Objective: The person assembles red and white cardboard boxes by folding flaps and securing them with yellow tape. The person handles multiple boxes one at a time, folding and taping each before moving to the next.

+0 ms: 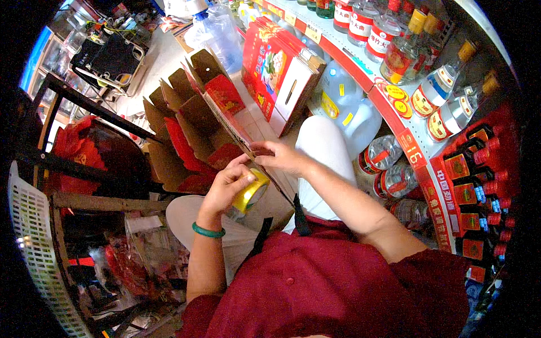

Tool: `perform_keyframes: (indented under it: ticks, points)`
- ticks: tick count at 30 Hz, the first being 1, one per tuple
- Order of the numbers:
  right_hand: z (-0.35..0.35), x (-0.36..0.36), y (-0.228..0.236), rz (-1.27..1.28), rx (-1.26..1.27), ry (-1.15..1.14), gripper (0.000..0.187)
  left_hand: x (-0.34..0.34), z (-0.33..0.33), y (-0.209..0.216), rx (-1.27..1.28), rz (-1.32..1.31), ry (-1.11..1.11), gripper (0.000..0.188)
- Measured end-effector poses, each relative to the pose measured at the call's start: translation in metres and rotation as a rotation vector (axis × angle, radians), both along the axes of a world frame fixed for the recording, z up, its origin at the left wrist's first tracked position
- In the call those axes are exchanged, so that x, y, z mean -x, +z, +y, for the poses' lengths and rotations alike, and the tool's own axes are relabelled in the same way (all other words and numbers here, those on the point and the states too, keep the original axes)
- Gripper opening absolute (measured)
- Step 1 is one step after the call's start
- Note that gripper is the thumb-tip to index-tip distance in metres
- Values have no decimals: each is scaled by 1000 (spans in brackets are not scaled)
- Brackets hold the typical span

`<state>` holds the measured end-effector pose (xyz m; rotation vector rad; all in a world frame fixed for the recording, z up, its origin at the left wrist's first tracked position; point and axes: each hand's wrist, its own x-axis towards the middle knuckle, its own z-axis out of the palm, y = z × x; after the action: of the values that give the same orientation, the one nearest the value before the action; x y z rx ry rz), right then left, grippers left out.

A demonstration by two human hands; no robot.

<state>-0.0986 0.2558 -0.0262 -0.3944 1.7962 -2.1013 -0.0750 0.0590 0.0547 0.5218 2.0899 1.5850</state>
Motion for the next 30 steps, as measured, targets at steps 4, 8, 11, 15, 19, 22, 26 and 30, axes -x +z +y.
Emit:
perform_keyframes:
  ticks: [4, 8, 11, 15, 19, 22, 26, 30]
  points:
    - [12, -14, 18, 12, -115, 242, 89, -1, -3, -5, -27, -14, -43, 10]
    - [19, -21, 16, 61, -152, 237, 88, 3, -2, -13, -19, -36, -103, 12]
    - [19, -25, 21, 11, -145, 245, 85, 5, -4, -18, -30, -53, -117, 14]
    - [21, -21, 1, 54, -171, 197, 77, 12, -16, -19, -63, -155, -76, 15]
    - [20, -26, -3, 213, -476, 25, 62, 18, -29, -24, -100, -190, -68, 17]
    - [6, -36, 43, 308, -947, -207, 52, 16, -37, -20, -156, -223, -45, 17]
    - [19, -23, 54, 348, -982, -380, 50, 30, -48, -8, -201, -277, -57, 15]
    - [23, 6, 69, 391, -935, -542, 45, 43, -51, 11, -301, -362, -79, 16]
